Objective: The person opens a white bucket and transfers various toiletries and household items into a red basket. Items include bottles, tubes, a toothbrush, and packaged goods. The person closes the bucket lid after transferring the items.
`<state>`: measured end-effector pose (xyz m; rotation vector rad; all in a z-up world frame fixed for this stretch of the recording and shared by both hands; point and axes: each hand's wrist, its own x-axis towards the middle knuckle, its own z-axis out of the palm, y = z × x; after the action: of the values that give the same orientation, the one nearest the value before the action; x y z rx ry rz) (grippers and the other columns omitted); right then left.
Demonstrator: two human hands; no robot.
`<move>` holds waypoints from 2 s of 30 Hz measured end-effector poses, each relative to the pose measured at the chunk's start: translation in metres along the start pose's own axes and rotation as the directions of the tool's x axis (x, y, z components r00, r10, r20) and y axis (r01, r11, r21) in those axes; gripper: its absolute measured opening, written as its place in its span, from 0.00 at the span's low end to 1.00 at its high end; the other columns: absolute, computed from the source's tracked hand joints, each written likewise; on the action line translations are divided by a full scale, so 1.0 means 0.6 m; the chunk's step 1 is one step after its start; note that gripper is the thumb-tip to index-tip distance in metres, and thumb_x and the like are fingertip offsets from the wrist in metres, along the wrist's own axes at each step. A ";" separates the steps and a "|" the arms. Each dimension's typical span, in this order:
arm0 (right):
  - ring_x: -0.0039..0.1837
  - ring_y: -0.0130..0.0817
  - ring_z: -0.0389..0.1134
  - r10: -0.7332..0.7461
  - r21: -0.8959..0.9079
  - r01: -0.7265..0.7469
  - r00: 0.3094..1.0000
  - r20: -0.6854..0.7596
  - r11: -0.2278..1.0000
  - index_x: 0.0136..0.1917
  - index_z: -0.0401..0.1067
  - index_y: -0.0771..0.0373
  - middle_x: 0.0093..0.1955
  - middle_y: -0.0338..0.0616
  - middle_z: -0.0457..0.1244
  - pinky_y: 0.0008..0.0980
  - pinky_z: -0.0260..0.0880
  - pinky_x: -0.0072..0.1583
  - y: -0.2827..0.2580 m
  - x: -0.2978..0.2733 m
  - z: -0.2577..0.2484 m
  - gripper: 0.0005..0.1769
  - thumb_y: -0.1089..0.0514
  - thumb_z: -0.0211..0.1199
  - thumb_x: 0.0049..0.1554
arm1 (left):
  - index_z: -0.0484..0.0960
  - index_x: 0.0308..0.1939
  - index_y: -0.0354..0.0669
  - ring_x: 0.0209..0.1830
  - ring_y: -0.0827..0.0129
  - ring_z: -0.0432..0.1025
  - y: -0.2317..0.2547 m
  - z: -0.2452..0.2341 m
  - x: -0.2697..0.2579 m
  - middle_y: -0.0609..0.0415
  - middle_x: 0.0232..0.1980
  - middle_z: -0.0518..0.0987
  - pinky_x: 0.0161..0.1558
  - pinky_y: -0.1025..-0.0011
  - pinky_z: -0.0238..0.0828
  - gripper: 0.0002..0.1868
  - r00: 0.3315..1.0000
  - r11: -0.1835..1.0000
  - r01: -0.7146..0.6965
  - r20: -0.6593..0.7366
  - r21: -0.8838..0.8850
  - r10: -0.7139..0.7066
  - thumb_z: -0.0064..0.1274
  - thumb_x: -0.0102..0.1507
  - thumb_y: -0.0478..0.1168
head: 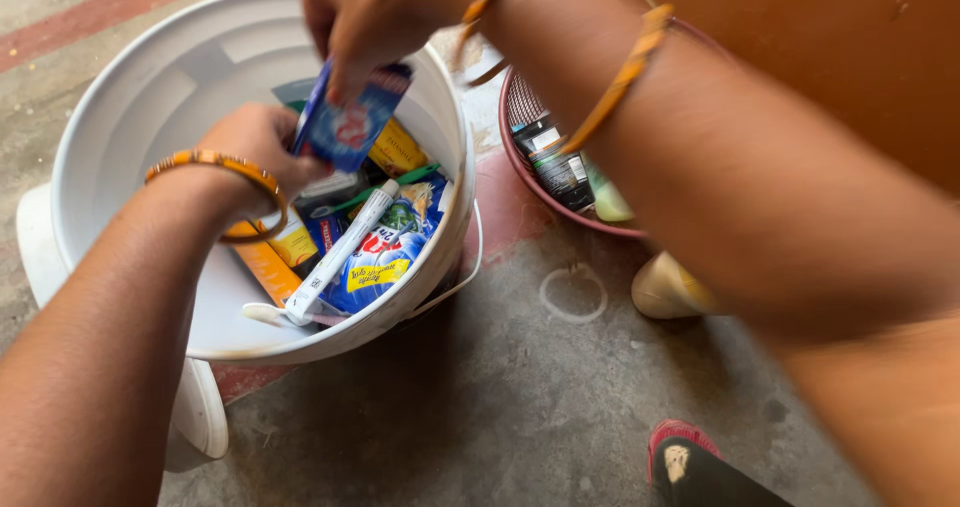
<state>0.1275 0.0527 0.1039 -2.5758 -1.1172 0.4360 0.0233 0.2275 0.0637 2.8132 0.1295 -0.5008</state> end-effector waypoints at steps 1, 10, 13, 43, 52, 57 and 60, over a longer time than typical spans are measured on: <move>0.41 0.31 0.72 -0.002 0.052 0.002 1.000 -0.005 0.999 0.51 0.79 0.61 0.43 0.42 0.71 0.33 0.71 0.43 0.018 -0.009 -0.011 0.23 0.47 0.77 0.47 | 0.88 0.48 0.44 0.41 0.55 0.81 0.019 -0.014 -0.005 0.43 0.41 0.86 0.50 0.60 0.74 0.17 0.999 0.999 -0.038 -0.016 0.004 0.039 0.65 0.59 0.47; 0.39 0.27 0.70 0.030 0.361 0.013 0.993 -0.113 0.932 0.55 0.74 0.63 0.42 0.42 0.70 0.28 0.70 0.42 0.187 -0.212 -0.086 0.21 0.52 0.73 0.52 | 0.86 0.45 0.41 0.41 0.51 0.80 0.190 -0.035 -0.015 0.38 0.40 0.83 0.48 0.59 0.75 0.15 0.869 0.909 -0.412 -0.326 -0.059 0.373 0.65 0.55 0.39; 0.42 0.27 0.70 0.054 0.450 -0.007 0.994 -0.092 0.893 0.55 0.74 0.64 0.42 0.41 0.70 0.28 0.72 0.44 0.218 -0.264 -0.090 0.19 0.56 0.72 0.52 | 0.86 0.41 0.39 0.42 0.44 0.78 0.241 -0.013 -0.004 0.36 0.39 0.82 0.48 0.55 0.74 0.12 0.828 0.890 -0.456 -0.370 -0.005 0.422 0.64 0.55 0.38; 0.54 0.56 0.69 0.247 0.007 -0.275 0.849 -0.467 0.961 0.47 0.74 0.61 0.49 0.54 0.67 0.50 0.70 0.53 0.440 -0.139 0.224 0.09 0.65 0.61 0.51 | 0.80 0.51 0.44 0.54 0.44 0.74 0.379 0.261 0.239 0.40 0.54 0.78 0.54 0.53 0.72 0.13 0.938 0.954 -0.229 -0.308 -0.195 0.163 0.53 0.62 0.36; 0.50 0.56 0.71 0.156 0.119 -0.108 0.830 -0.535 0.987 0.45 0.77 0.62 0.44 0.58 0.69 0.48 0.71 0.51 0.445 -0.104 0.256 0.08 0.57 0.60 0.55 | 0.71 0.61 0.32 0.59 0.43 0.73 0.391 0.256 0.235 0.33 0.63 0.72 0.57 0.55 0.72 0.23 0.991 0.974 -0.057 -0.130 -0.218 0.029 0.51 0.63 0.37; 0.48 0.53 0.71 0.453 0.854 0.087 0.817 -0.355 0.512 0.40 0.77 0.66 0.45 0.58 0.69 0.39 0.70 0.52 0.398 -0.106 0.184 0.16 0.52 0.58 0.60 | 0.73 0.62 0.36 0.61 0.46 0.74 0.402 0.186 0.199 0.36 0.63 0.75 0.58 0.54 0.75 0.17 0.978 0.962 -0.082 -0.207 -0.260 0.028 0.42 0.70 0.38; 0.49 0.44 0.72 0.169 0.402 0.152 0.734 -0.658 0.903 0.44 0.77 0.63 0.43 0.53 0.71 0.36 0.72 0.52 0.342 -0.110 0.117 0.09 0.56 0.61 0.58 | 0.73 0.56 0.37 0.52 0.45 0.76 0.367 0.142 0.154 0.41 0.55 0.77 0.49 0.52 0.75 0.15 0.816 0.931 -0.363 -0.494 -0.037 0.299 0.46 0.66 0.36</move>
<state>0.1911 -0.1200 -0.0288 -2.0428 -0.6350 -0.2528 0.1120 -0.0044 0.0114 2.6830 -0.2240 0.2888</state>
